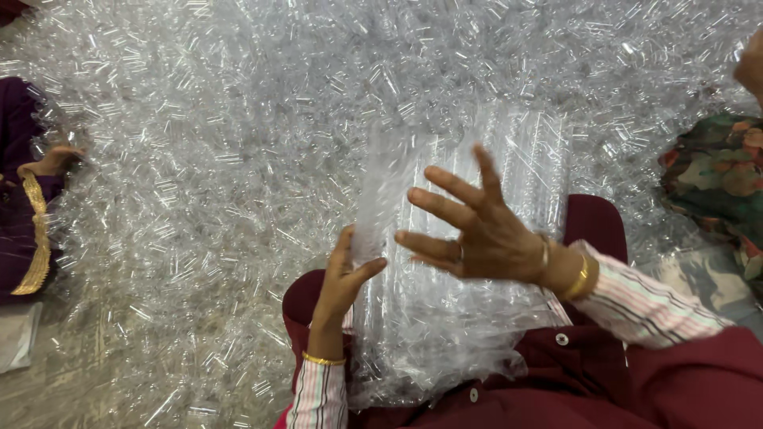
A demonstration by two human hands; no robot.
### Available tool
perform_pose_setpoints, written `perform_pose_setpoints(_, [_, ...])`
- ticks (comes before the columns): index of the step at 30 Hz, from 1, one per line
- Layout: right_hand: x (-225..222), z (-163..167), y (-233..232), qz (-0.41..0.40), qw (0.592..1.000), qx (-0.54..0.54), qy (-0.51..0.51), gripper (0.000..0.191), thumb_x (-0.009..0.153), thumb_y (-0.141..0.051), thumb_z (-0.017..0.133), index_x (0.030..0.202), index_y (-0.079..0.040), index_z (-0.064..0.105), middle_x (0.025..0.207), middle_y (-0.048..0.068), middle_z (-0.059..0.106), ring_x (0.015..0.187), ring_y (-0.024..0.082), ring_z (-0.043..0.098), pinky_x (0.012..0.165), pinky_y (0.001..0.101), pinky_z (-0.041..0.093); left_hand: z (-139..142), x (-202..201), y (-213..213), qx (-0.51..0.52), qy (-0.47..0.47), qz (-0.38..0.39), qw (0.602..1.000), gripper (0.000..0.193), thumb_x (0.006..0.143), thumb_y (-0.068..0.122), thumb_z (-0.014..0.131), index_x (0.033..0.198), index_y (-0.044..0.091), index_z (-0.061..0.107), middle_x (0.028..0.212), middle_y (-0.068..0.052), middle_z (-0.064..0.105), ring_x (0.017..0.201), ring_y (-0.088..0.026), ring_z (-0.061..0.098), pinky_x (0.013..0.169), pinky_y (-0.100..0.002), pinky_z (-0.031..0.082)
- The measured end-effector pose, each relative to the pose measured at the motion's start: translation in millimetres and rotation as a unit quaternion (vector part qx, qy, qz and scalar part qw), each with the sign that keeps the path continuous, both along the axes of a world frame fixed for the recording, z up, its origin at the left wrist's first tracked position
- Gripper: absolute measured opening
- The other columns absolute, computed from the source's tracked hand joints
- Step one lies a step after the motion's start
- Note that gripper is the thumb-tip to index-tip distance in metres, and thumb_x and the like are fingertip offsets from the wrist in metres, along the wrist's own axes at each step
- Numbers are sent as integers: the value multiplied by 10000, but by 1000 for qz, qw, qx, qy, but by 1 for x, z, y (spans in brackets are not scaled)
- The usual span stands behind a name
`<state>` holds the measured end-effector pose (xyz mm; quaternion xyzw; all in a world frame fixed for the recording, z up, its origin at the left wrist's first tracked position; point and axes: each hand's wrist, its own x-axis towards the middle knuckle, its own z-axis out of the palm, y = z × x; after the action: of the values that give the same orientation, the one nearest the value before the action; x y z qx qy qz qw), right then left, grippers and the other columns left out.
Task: The person sits on the floor and gathers loose clear plastic tubes into a bundle on their lap, wrapping and aligning them with sheets of clear plastic film, repeatedly adding tubes and folding the film around the bundle.
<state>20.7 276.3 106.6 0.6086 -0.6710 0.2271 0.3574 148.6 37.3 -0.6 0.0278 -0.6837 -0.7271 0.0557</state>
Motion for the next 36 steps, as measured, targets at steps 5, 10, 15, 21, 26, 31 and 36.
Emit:
perform_pose_setpoints(5, [0,-21,25,-131,926,332,-121,530,780,-191,694,1295,-260,591,1492,92,494,1329,266,450,1032,445,421,-14,38,-23,-35,-1,22,999,616,778,38,802,1337,65,545,1246,-54,642,1176,-170,591,1006,-319,462])
perform_pose_setpoints(10, [-41,-22,28,-186,913,216,-292,214,955,-32,606,1062,-159,742,1025,-3,724,781,159,684,567,308,559,9,62,-19,-174,-49,-12,983,590,743,64,833,1287,63,604,1191,-87,657,1093,-219,621,944,-352,500])
perform_pose_setpoints(15, [-51,8,26,-132,951,51,-275,55,941,-134,732,988,-117,708,855,26,686,572,149,622,519,319,492,50,63,15,-425,-14,72,902,576,772,164,816,1298,83,597,1152,-119,680,1050,-293,623,884,-401,491])
perform_pose_setpoints(21, [-52,39,27,-200,938,70,-274,56,955,-200,756,986,-175,716,551,-8,589,488,143,600,446,329,429,81,55,25,-512,-118,107,844,645,811,254,789,1397,134,549,1057,-122,674,919,-307,638,768,-429,512])
perform_pose_setpoints(26, [-20,16,-17,-157,940,149,-264,99,1008,-176,654,930,-116,639,577,52,613,443,203,606,414,373,470,74,55,55,-417,-29,162,894,616,857,198,767,1385,72,476,1112,-198,665,934,-346,675,788,-459,538])
perform_pose_setpoints(31, [-7,2,-33,-132,953,78,-260,99,958,-149,644,914,-81,588,604,96,612,542,303,640,466,438,486,71,70,68,-405,64,203,889,523,864,139,760,1297,55,477,1111,-223,671,936,-339,679,720,-426,555])
perform_pose_setpoints(36, [-13,4,-31,-174,948,95,-248,43,952,-107,626,985,-82,636,587,76,619,489,274,627,437,421,478,79,89,56,-323,-140,249,902,470,830,155,779,1249,119,571,703,-92,658,553,-190,650,516,-349,528])
